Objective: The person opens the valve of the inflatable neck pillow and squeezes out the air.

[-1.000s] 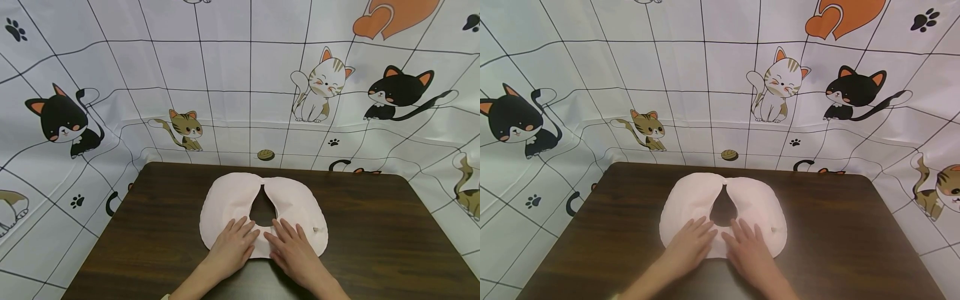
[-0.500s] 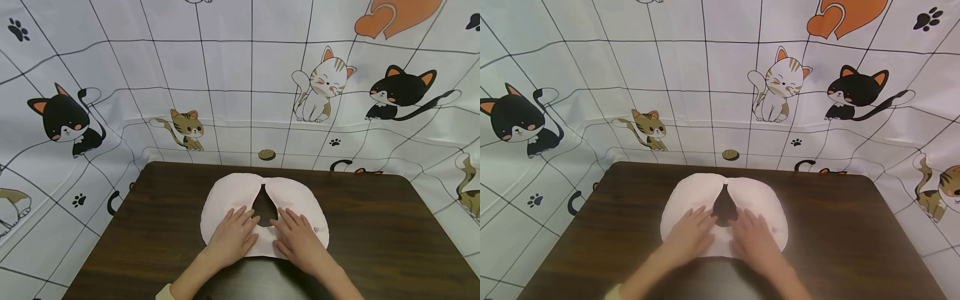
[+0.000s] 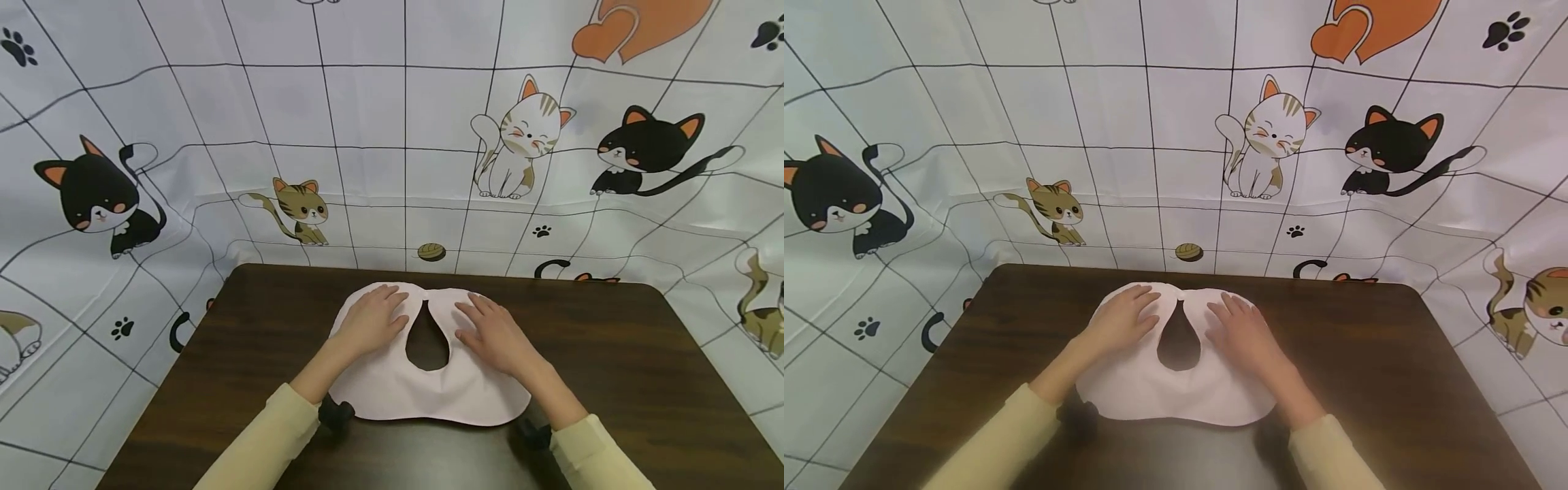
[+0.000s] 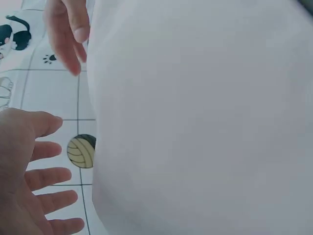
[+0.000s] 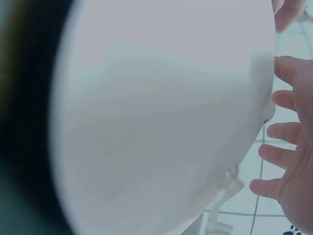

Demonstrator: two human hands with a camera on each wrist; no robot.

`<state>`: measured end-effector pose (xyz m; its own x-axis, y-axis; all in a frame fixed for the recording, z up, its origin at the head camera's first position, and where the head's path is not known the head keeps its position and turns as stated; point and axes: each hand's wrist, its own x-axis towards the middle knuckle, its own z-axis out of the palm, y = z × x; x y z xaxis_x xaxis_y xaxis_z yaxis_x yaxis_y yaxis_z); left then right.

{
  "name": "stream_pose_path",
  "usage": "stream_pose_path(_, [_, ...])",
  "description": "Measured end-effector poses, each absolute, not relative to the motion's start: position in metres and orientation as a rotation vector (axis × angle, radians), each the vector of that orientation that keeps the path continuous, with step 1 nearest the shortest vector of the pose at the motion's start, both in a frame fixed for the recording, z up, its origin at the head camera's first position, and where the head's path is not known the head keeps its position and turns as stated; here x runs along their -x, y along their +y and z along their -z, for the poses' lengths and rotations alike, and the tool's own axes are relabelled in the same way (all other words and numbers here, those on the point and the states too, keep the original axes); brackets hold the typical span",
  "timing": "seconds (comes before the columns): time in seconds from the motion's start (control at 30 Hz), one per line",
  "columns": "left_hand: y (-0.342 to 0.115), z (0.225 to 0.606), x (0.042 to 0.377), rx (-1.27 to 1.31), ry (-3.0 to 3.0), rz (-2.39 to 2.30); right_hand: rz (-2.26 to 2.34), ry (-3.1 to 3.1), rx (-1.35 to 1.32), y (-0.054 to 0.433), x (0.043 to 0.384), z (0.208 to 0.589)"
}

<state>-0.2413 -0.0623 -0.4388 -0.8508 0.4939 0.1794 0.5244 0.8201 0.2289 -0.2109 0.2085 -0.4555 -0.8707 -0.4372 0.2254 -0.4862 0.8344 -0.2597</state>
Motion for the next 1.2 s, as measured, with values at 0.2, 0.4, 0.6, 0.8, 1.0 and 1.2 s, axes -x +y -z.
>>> stream_pose_path(0.2, [-0.061,0.445,0.262,0.791,-2.957,0.380,-0.604,-2.924,-0.612,0.210,0.232,0.455])
stream_pose_path(0.4, [-0.058,0.454,0.274,0.739,-3.051,0.387,-0.538,-3.011,-0.545,0.204,0.244,0.461])
stream_pose_path(0.6, [-0.055,0.460,0.275,0.659,-3.163,0.346,-0.500,-3.086,-0.474,0.199,0.248,0.471])
stream_pose_path(0.8, [-0.055,0.461,0.274,0.652,-3.179,0.329,-0.534,-3.100,-0.489,0.198,0.245,0.473])
stream_pose_path(1.0, [-0.056,0.463,0.275,0.667,-3.174,0.329,-0.592,-3.118,-0.511,0.196,0.242,0.474])
stream_pose_path(1.2, [-0.056,0.464,0.273,0.660,-3.193,0.322,-0.590,-3.135,-0.507,0.193,0.242,0.473])
